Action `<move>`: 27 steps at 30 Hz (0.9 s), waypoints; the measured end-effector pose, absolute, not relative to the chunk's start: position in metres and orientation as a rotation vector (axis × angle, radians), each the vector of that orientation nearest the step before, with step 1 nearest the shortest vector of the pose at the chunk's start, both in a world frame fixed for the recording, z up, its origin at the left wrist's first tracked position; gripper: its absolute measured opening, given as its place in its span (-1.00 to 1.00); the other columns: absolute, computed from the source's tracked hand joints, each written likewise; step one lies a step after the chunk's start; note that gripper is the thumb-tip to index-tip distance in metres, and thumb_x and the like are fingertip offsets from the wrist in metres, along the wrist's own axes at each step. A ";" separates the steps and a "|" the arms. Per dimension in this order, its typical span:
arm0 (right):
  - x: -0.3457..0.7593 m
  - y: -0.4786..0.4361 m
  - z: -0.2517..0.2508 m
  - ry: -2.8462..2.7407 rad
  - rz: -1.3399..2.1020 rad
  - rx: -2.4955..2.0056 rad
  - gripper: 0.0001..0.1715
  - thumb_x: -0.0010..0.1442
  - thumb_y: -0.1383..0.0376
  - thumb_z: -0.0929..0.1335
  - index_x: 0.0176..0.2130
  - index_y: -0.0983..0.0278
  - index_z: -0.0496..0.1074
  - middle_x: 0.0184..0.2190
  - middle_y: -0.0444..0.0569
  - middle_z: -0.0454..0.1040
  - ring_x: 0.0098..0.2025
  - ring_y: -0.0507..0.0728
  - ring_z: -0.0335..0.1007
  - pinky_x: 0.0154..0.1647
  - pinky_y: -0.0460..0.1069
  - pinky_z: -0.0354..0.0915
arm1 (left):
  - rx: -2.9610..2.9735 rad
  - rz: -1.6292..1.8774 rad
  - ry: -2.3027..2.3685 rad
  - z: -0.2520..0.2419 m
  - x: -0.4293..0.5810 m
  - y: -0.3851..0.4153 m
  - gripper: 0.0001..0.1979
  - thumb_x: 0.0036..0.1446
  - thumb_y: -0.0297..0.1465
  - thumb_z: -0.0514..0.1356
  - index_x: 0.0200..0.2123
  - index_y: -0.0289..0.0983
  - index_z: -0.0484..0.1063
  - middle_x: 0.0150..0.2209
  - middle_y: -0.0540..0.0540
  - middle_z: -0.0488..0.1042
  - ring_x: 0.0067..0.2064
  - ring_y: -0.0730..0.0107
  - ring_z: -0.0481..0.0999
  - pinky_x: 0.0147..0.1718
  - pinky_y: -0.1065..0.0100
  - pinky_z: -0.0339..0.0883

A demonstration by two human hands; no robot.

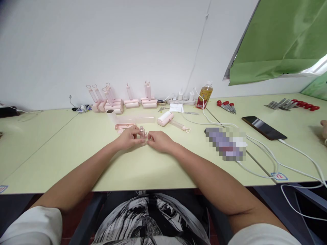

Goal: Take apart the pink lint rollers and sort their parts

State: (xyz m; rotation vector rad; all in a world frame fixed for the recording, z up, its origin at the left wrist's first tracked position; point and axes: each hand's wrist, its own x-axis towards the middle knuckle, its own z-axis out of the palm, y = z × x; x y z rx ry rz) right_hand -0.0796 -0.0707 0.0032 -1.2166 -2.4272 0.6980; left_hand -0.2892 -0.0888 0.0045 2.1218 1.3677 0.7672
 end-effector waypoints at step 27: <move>-0.064 -0.066 0.001 -2.269 0.983 -1.191 -0.81 0.13 0.18 0.33 -0.32 0.25 0.44 -0.52 -0.21 0.33 -0.46 0.01 0.20 -0.43 -0.07 0.10 | 1.673 0.817 2.383 0.018 -0.404 -0.067 -0.65 0.01 -0.08 0.22 -0.32 -0.24 0.57 -0.27 -0.11 0.60 -0.31 0.21 0.52 -0.34 0.31 0.26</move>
